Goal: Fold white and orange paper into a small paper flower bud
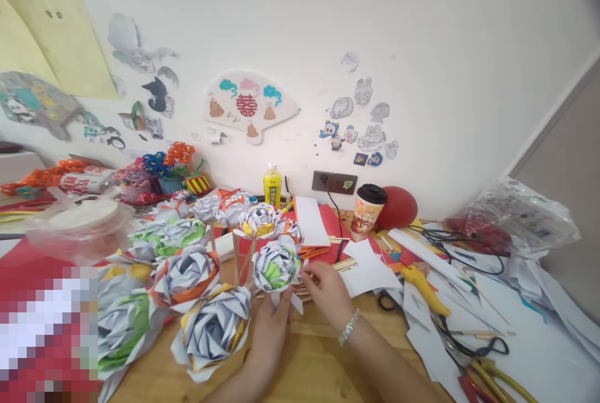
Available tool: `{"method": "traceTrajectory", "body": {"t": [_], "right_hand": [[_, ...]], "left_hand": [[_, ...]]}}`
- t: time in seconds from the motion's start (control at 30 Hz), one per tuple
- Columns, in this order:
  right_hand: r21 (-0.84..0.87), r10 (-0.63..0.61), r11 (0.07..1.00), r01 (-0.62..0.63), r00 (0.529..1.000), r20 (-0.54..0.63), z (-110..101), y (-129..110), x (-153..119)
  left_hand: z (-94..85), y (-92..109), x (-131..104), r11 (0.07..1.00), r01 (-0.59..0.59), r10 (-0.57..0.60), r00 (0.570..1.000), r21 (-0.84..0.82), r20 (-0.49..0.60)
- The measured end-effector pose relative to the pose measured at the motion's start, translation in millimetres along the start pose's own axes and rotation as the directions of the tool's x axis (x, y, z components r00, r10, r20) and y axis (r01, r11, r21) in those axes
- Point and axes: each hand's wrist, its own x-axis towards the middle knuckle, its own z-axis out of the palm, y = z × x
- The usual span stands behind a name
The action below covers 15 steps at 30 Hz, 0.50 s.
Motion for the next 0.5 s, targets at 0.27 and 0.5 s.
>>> {"method": "traceTrajectory", "body": {"t": [0.27,0.5], "right_hand": [[-0.288,-0.143,0.942,0.173,0.982,0.122,40,9,44],[0.024,-0.021,0.999,0.021,1.000,0.014,11,5,19]], "left_hand": [[4.1,-2,-4,0.999,0.020,-0.017,0.999,-0.045,0.052],[-3.0,-4,1,1.000,-0.020,0.020,1.000,0.016,-0.009]]}}
